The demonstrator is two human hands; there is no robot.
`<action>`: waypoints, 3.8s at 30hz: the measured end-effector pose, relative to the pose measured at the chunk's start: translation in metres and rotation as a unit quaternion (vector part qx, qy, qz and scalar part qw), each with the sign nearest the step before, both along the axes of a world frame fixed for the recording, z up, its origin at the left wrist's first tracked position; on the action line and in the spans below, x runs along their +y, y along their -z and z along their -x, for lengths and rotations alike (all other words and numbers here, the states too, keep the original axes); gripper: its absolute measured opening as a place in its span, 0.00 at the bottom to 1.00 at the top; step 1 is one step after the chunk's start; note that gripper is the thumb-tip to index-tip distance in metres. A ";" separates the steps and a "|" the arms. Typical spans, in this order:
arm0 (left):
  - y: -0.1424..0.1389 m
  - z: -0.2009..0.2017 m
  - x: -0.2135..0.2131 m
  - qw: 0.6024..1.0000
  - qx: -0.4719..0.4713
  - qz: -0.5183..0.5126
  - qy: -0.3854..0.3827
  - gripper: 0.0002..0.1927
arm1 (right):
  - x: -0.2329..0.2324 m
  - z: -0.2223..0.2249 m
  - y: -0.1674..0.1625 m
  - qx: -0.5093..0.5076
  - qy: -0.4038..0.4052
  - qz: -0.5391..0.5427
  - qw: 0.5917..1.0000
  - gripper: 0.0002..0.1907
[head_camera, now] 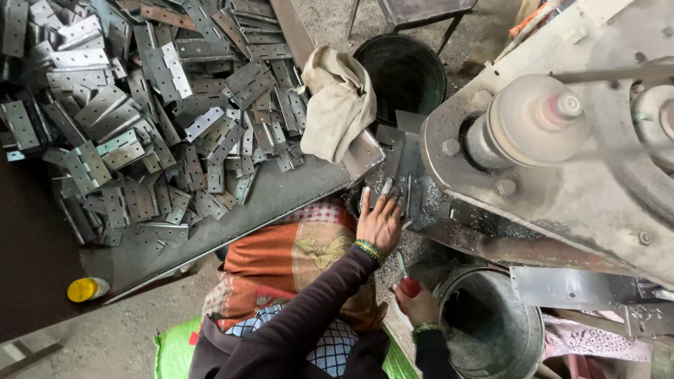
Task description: The person repeatedly picks metal brackets from a bin, places them on a grinding machine, and operates the machine to grind the edges. The person handles the brackets one at a time, using a red-handled tool to assist in positioning and operating the machine.
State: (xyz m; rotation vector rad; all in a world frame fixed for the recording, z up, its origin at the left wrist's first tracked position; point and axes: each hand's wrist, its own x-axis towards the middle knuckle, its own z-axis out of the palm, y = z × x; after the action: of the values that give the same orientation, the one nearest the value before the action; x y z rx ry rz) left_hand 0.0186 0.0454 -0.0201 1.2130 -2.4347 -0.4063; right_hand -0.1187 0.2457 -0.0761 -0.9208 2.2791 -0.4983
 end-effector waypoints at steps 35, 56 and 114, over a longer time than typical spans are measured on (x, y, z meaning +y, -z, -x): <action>0.007 0.023 -0.028 0.999 -0.040 0.003 -0.019 0.27 | 0.006 0.003 0.020 0.085 -0.065 -0.041 0.993 0.32; 0.015 0.028 -0.039 0.998 -0.027 -0.049 -0.010 0.25 | 0.009 -0.014 0.030 0.080 -0.010 -0.018 0.997 0.31; 0.022 -0.111 -0.008 0.991 0.007 0.127 0.038 0.22 | -0.030 0.008 0.020 -0.131 -0.124 -0.091 0.979 0.21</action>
State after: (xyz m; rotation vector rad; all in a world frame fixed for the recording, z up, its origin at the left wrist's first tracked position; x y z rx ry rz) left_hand 0.1297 0.0376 -0.0418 1.0092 -2.4370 -0.1191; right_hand -0.1264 0.2157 -0.0958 -0.9683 1.9066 -0.2778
